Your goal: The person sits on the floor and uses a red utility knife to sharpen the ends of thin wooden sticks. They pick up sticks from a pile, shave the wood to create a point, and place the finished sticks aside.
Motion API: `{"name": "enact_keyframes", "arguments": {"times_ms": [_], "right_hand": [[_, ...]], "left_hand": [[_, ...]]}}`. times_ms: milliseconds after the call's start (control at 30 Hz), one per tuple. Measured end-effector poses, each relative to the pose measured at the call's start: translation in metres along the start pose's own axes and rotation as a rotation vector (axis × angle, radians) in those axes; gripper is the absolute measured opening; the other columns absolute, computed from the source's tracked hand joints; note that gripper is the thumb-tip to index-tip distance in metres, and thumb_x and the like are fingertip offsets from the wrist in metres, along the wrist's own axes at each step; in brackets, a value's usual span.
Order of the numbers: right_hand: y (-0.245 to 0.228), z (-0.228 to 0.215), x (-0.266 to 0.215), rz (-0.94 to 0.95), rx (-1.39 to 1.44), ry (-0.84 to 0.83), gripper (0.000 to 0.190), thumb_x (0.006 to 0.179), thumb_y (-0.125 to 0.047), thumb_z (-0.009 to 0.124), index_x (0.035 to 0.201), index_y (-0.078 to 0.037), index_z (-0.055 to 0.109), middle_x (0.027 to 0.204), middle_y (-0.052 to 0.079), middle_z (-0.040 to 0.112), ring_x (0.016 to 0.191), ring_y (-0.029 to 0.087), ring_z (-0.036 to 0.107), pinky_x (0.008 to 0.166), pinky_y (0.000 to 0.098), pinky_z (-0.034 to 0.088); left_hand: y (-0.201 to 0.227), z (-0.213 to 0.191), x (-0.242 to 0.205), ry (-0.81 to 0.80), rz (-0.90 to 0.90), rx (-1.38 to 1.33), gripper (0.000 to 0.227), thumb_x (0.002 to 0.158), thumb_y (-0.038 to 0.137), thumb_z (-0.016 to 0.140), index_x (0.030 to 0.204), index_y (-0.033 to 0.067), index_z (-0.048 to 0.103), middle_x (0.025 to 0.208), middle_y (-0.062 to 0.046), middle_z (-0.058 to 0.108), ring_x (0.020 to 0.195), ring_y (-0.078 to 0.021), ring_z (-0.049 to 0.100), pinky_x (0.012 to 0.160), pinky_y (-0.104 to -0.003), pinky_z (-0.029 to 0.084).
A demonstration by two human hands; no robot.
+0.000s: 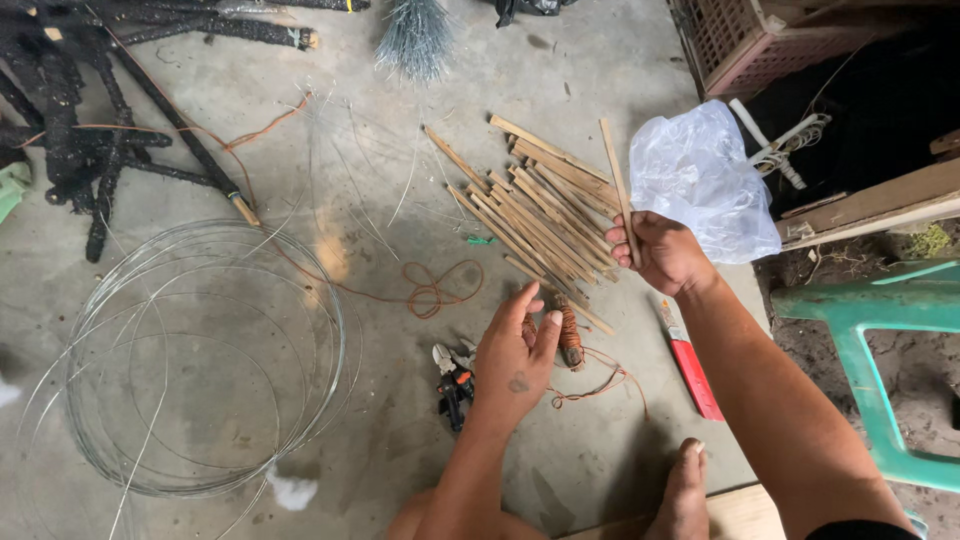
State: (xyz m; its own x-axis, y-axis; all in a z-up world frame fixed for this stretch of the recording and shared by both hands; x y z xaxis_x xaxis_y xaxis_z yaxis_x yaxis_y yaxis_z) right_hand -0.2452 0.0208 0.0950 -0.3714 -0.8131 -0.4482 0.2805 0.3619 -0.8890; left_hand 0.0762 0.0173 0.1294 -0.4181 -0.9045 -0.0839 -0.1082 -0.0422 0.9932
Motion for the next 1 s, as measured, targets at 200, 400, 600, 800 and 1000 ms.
{"name": "enact_keyframes", "arguments": {"times_ms": [200, 400, 600, 800, 1000], "right_hand": [[0.003, -0.006, 0.015, 0.009, -0.007, 0.042, 0.023, 0.109, -0.014, 0.040, 0.114, 0.001, 0.057, 0.102, 0.011, 0.067, 0.083, 0.018, 0.068, 0.077, 0.0346, 0.056], [-0.004, -0.037, 0.038, -0.068, -0.495, 0.305, 0.027, 0.104, -0.025, 0.059, 0.110, -0.001, 0.070, 0.093, 0.007, 0.066, 0.073, 0.015, 0.055, 0.063, 0.0313, 0.045], [0.004, -0.023, 0.055, -0.232, -1.270, 0.229, 0.038, 0.084, -0.026, 0.077, 0.114, -0.003, 0.072, 0.098, 0.016, 0.074, 0.085, 0.028, 0.069, 0.078, 0.0397, 0.054], [0.000, -0.006, 0.063, -0.094, -1.514, 0.243, 0.034, 0.092, -0.033, 0.076, 0.113, -0.007, 0.076, 0.103, 0.017, 0.074, 0.092, 0.036, 0.068, 0.084, 0.0441, 0.054], [-0.020, -0.003, 0.051, 0.030, -1.256, 0.325, 0.040, 0.094, -0.040, 0.071, 0.117, -0.007, 0.072, 0.097, 0.018, 0.075, 0.089, 0.034, 0.070, 0.082, 0.0442, 0.053]], "left_hand": [[-0.006, -0.003, 0.001, 0.013, 0.014, -0.032, 0.054, 0.094, 0.034, 0.069, 0.140, 0.0084, 0.058, 0.116, -0.008, 0.072, 0.075, -0.0159, 0.062, 0.072, -0.031, 0.055], [-0.015, 0.006, 0.001, -0.011, 0.018, 0.010, 0.052, 0.096, 0.034, 0.067, 0.140, 0.0070, 0.058, 0.119, -0.012, 0.071, 0.098, -0.0242, 0.069, 0.082, -0.036, 0.056], [-0.017, 0.018, 0.003, -0.059, 0.060, 0.078, 0.053, 0.095, 0.033, 0.065, 0.138, 0.0027, 0.058, 0.120, -0.016, 0.070, 0.112, -0.0305, 0.067, 0.093, -0.041, 0.052], [-0.014, 0.014, 0.002, -0.040, 0.096, 0.068, 0.053, 0.098, 0.033, 0.064, 0.139, 0.0011, 0.057, 0.120, -0.017, 0.069, 0.111, -0.0310, 0.067, 0.095, -0.041, 0.052], [-0.011, 0.013, 0.002, -0.071, 0.072, 0.066, 0.053, 0.098, 0.032, 0.063, 0.140, 0.0012, 0.056, 0.121, -0.017, 0.069, 0.112, -0.0314, 0.066, 0.094, -0.041, 0.053]]}}
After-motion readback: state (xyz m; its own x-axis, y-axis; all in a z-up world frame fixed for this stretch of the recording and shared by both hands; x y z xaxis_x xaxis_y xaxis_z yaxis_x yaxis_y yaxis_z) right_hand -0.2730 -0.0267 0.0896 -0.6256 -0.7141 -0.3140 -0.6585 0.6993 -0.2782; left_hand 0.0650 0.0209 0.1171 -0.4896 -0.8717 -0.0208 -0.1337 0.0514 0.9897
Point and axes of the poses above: each hand's wrist, its own x-axis towards the middle knuckle, its own z-axis out of the palm, y = z × x, the point moved 4 cm from there along x, towards the middle knuckle
